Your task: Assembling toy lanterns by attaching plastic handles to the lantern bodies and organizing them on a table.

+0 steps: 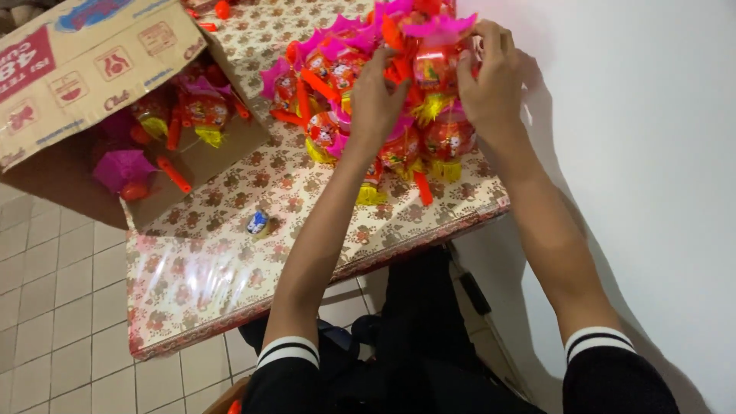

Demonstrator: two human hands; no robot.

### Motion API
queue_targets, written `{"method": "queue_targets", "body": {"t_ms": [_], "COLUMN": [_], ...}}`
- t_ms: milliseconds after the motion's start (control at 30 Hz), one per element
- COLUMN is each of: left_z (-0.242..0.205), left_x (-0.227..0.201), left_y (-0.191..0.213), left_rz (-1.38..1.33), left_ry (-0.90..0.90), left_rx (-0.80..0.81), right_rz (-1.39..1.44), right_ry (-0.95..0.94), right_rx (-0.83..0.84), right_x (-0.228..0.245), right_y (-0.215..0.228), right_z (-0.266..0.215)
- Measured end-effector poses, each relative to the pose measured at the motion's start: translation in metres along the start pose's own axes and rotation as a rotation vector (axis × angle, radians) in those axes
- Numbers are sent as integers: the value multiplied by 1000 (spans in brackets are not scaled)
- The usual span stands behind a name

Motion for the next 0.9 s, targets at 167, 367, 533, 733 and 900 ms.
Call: {"method": "queue_targets", "body": {"t_ms": [167, 367, 533, 733, 900], "left_z": [2, -12, -54, -123, -175], "left_x": [14, 4, 9, 81, 232], "left_y": [-7, 20, 98, 230, 317], "left_rz": [164, 192, 297, 543, 816], "left_ry": [27, -169, -332, -329, 255], "left_rx": [-24, -140, -274, -456, -229], "right_rz": [-165, -155, -190, -98, -84], "right_ry": [11, 41, 280, 508, 426], "right_rx": [-2, -38, -136, 46, 664], "right_x": [-10, 28, 118, 219, 253], "right_y": [-5, 7, -23, -150, -311], "right_z": [-8, -13, -18, -45, -93]}}
Point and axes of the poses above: each hand's wrist, its own z-axis towards the middle knuckle, its own y-axis out of the back of the hand, x = y × z, the point moved 5 cm from there along z, towards the middle knuckle, and after that the axes turned 4 degrees about -z, right-handed, at the moved point
